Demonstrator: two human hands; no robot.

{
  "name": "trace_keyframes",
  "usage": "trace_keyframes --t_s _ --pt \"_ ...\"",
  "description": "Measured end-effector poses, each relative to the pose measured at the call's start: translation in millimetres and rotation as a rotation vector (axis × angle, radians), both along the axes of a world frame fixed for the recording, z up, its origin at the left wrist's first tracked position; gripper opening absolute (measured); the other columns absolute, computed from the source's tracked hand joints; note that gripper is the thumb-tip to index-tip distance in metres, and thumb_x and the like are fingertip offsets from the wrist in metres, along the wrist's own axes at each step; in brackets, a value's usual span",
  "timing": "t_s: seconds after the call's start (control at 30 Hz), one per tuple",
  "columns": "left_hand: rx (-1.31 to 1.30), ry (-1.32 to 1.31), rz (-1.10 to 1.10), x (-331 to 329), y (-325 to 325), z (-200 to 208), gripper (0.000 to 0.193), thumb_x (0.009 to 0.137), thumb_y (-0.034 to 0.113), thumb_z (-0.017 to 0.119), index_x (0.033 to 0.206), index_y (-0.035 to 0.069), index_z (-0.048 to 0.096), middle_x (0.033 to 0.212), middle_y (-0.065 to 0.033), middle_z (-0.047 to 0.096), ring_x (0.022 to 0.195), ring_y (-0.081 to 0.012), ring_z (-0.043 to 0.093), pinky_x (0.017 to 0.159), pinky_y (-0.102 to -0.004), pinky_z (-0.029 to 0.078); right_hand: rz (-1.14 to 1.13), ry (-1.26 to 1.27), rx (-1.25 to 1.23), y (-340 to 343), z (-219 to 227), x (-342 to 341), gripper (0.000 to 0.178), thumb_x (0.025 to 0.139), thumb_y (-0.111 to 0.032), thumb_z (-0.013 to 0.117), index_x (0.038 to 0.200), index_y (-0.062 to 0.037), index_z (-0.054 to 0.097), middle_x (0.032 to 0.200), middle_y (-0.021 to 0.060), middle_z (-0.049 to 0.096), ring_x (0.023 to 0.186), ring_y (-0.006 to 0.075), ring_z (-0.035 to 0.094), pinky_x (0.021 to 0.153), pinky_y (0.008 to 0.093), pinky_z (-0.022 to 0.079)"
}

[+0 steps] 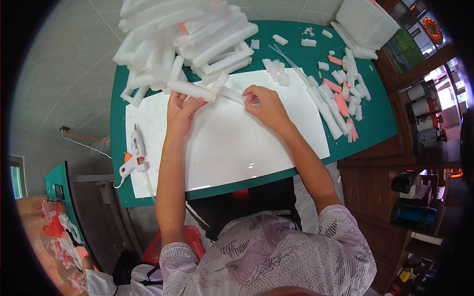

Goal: The person constructs foam structures by applying hot glue to foam pieces with a hot glue gun, assembling them into rectangular frames by hand, and joining small foam pieces on the table.

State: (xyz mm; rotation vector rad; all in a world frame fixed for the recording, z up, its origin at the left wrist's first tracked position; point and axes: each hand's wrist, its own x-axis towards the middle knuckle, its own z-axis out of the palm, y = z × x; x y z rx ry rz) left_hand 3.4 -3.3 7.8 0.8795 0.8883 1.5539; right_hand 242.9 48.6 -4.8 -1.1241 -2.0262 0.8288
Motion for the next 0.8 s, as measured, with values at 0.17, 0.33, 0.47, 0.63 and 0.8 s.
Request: trace_keyframes --t_s 0.17,0.33,0.47,0.63,0.8 --pt "0.003 0.006 0.008 -2.0 0.1 -1.3 0.052 0.079 -0.003 0.066 0.125 0.000 0.041 0.118 -0.0125 0.055 0.106 -0.0234 0.062 0.094 -0.0399 0.051 -0.015 0.020 -0.072 0.8 -1.1 -1.8 0.019 0.078 -0.002 0.065 0.096 0.0000 0.063 0.086 0.0101 0.066 0.080 0.0183 0.064 0.082 0.0283 0.055" --pt "0.003 0.012 0.002 -2.6 -0.3 -1.9 0.052 0.079 -0.003 0.066 0.124 0.000 0.042 0.118 -0.0123 0.055 0.107 -0.0236 0.061 0.095 -0.0397 0.051 0.003 0.027 -0.074 -0.1 -0.7 -0.8 0.020 0.076 -0.002 0.065 0.096 -0.0003 0.063 0.087 0.0102 0.065 0.081 0.0189 0.064 0.082 0.0283 0.054" --pt "0.010 -0.001 0.004 -2.4 -0.7 -3.2 0.051 0.079 -0.003 0.066 0.124 0.000 0.042 0.118 -0.0122 0.055 0.106 -0.0232 0.062 0.094 -0.0396 0.051 0.025 -0.019 -0.027 -2.0 -0.9 -0.5 0.024 0.075 -0.002 0.065 0.098 -0.0011 0.062 0.093 0.0111 0.063 0.085 0.0217 0.063 0.082 0.0300 0.052" --pt "0.011 -0.006 0.012 -1.1 -0.8 -1.8 0.050 0.080 -0.004 0.065 0.124 0.000 0.042 0.117 -0.0122 0.056 0.106 -0.0226 0.062 0.093 -0.0390 0.051 0.036 -0.010 -0.016 -2.1 -1.8 -1.5 0.027 0.074 -0.003 0.065 0.101 -0.0014 0.061 0.097 0.0120 0.063 0.087 0.0234 0.062 0.084 0.0307 0.051" --pt "0.012 -0.010 0.017 -0.1 -0.4 -1.4 0.050 0.080 -0.004 0.065 0.124 0.000 0.042 0.116 -0.0123 0.056 0.104 -0.0214 0.062 0.093 -0.0386 0.052 0.055 -0.065 0.030 0.1 -6.8 -2.0 0.029 0.074 -0.004 0.065 0.103 -0.0009 0.060 0.098 0.0136 0.064 0.090 0.0258 0.063 0.084 0.0321 0.051"
